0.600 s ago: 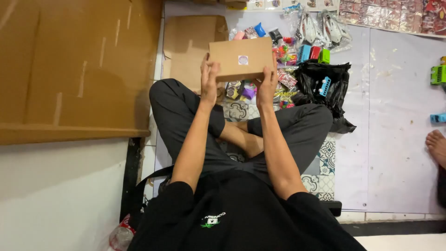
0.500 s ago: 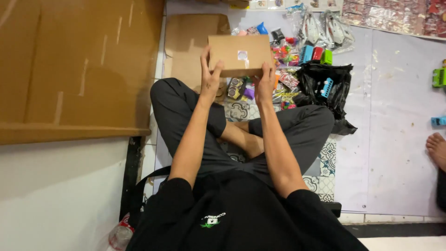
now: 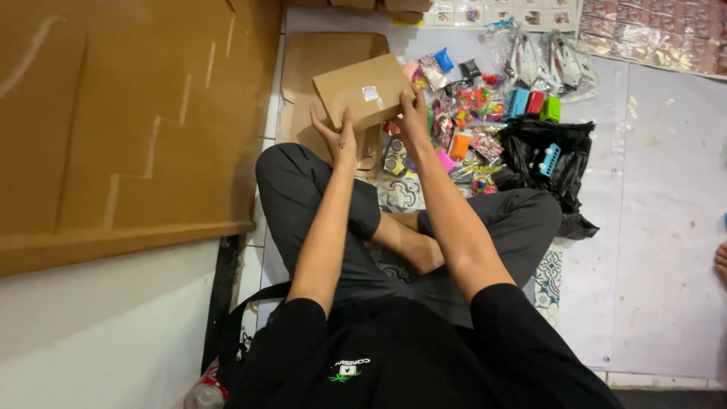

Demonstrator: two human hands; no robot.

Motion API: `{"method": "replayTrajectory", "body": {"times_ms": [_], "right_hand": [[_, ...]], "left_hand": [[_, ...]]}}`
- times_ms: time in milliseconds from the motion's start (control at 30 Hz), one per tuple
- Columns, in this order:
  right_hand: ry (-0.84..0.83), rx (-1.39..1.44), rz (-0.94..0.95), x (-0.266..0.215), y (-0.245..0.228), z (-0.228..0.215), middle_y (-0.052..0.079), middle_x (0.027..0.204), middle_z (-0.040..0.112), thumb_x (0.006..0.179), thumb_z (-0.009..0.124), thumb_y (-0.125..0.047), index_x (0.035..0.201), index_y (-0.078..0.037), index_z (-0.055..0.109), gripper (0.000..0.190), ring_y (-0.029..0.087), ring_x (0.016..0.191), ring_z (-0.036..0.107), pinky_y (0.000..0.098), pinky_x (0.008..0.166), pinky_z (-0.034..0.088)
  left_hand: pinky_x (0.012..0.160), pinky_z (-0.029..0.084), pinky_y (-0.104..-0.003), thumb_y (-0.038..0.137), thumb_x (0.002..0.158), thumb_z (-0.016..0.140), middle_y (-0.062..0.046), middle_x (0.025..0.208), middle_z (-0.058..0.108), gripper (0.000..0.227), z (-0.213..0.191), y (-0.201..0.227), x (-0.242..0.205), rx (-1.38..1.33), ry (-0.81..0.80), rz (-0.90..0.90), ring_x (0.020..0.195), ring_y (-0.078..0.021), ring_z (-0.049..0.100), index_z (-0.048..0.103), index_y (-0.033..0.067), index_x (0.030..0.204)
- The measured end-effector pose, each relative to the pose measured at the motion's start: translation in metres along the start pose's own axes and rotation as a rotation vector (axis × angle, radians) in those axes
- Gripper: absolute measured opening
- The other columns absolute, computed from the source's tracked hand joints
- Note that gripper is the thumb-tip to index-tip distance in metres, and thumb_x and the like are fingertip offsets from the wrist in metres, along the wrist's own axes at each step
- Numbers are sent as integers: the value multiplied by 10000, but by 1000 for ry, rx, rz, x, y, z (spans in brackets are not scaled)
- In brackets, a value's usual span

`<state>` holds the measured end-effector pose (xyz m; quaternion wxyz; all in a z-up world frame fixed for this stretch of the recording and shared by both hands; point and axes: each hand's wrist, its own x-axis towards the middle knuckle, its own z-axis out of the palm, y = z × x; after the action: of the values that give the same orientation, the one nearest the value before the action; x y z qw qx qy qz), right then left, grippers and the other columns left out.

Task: Assembling a small cardboard box from a flat template by folding flaps and aligning edges.

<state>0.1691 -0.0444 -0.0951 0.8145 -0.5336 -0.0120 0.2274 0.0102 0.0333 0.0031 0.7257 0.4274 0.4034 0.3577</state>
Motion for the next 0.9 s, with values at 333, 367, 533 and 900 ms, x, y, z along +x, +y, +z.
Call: {"method": "replayTrajectory", "body": {"times_ms": [333, 367, 533, 900], "right_hand": [[9, -999, -782, -28, 6, 9, 195, 1274, 596, 956, 731, -129, 1360, -65, 594, 432, 408, 1211, 612, 503, 1041, 500], [-79, -1077, -792, -37, 3, 12, 202, 1330, 569, 932, 757, -132, 1340, -80, 631, 430, 429, 1228, 596, 522, 1054, 486], [-253, -1132, -770, -62, 1, 22, 316, 1483, 420, 949, 726, -84, 1352, -20, 635, 417, 536, 1321, 501, 584, 1118, 424], [-194, -1406, -815, -46, 36, -6, 282, 1367, 500, 849, 794, -132, 1305, -17, 618, 502, 469, 1266, 557, 500, 1094, 447]], "left_hand": [[1247, 152, -629, 276, 965, 768, -171, 1674, 62, 914, 5, -42, 8, 4, 273, -205, 1567, -393, 80, 101, 317, 1588], [1253, 111, -628, 293, 968, 753, -166, 1686, 15, 918, 10, -32, 0, -26, 289, -212, 1568, -398, 45, 82, 332, 1594], [1260, 62, -622, 322, 971, 724, -199, 1695, -21, 904, 15, -44, -14, -40, 330, -231, 1570, -414, 19, 86, 331, 1611], [1232, 206, -606, 258, 907, 733, -280, 1547, 151, 845, -12, -187, 36, 618, 421, -23, 1461, -474, 196, 211, 125, 1559]]}}
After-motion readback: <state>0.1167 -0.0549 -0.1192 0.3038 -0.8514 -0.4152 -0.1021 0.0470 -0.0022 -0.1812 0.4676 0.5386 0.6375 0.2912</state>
